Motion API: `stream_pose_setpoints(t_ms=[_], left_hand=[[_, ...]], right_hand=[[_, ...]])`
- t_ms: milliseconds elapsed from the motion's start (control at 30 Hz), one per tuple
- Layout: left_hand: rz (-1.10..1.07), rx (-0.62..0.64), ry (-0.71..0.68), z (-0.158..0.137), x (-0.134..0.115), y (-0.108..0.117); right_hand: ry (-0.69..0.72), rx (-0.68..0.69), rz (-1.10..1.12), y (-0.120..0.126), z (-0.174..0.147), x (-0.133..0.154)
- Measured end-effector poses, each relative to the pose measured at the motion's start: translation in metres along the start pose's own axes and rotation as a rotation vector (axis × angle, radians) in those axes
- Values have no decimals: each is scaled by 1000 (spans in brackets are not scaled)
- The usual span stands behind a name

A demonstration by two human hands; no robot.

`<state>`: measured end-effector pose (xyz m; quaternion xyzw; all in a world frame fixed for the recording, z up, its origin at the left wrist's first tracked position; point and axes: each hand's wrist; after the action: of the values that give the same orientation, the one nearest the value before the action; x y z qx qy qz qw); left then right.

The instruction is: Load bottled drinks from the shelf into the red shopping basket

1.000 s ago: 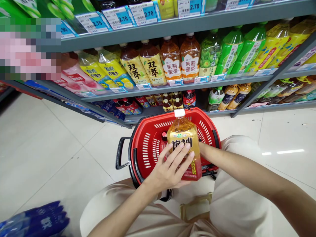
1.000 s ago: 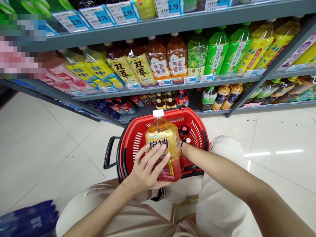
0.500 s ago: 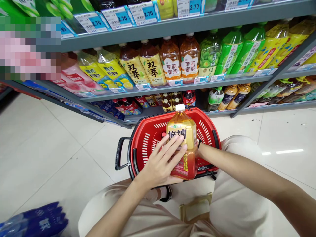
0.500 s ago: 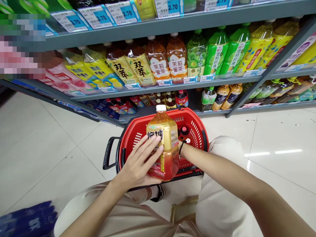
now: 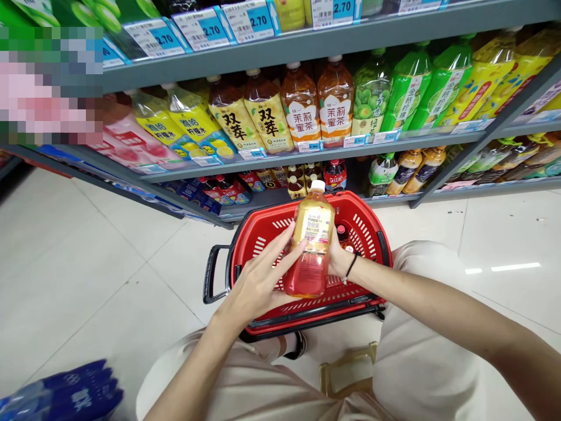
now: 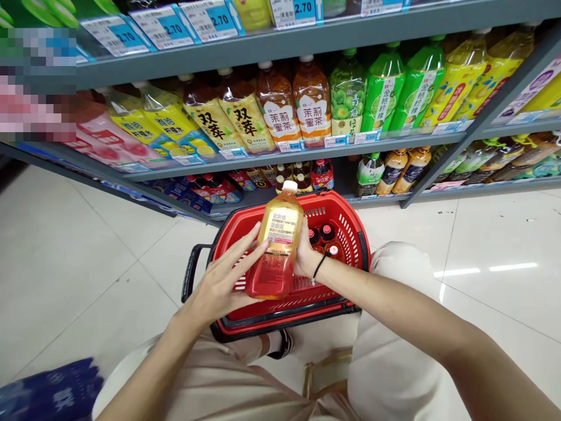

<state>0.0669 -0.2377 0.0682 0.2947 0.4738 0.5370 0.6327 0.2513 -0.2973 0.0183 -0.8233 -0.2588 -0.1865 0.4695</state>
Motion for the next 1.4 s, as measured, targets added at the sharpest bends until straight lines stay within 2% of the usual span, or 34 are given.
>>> stream_pose_setpoints(t_ms=[67,133,233,400,533,800,900,1000,1100,1300,1400], left_hand=[[-7,-6,37,-1,2,2],[-18,-31,53,-2,4,3],[-65,-69,77,-2,7,3],[-157,-181,104,-1,11,0],[-247,-244,167,-3,12,-6],[-522,-256,444,-8,8,-21],[-606,-281,508,-8,5,-31],[-750,-329,510,-6,2,-39],[-881,-344,554,-3,0,-43],[-879,-389,650,4,0,-44],[-896,-407,710,6,2,-43]], right_hand=[[-97,-28,213,-5,2,5],[-137,-79,304,-10,1,10],[-171,-102,348,-14,-3,17],[-158,-52,341,-17,-15,29],[-155,-6,284,-16,-20,38],[17,111,-11,-7,-19,40],[85,108,-90,-8,-20,42],[149,71,-167,-10,-22,43],[160,28,-227,-11,-22,42],[128,-43,-302,-11,-24,38],[119,-24,-342,-10,-27,39]])
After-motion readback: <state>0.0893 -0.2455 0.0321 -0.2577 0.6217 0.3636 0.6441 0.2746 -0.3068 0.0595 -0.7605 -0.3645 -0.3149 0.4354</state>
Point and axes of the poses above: each hand's wrist, its own z-axis towards the middle knuckle, its own y-axis out of the back of the hand, x = y × z
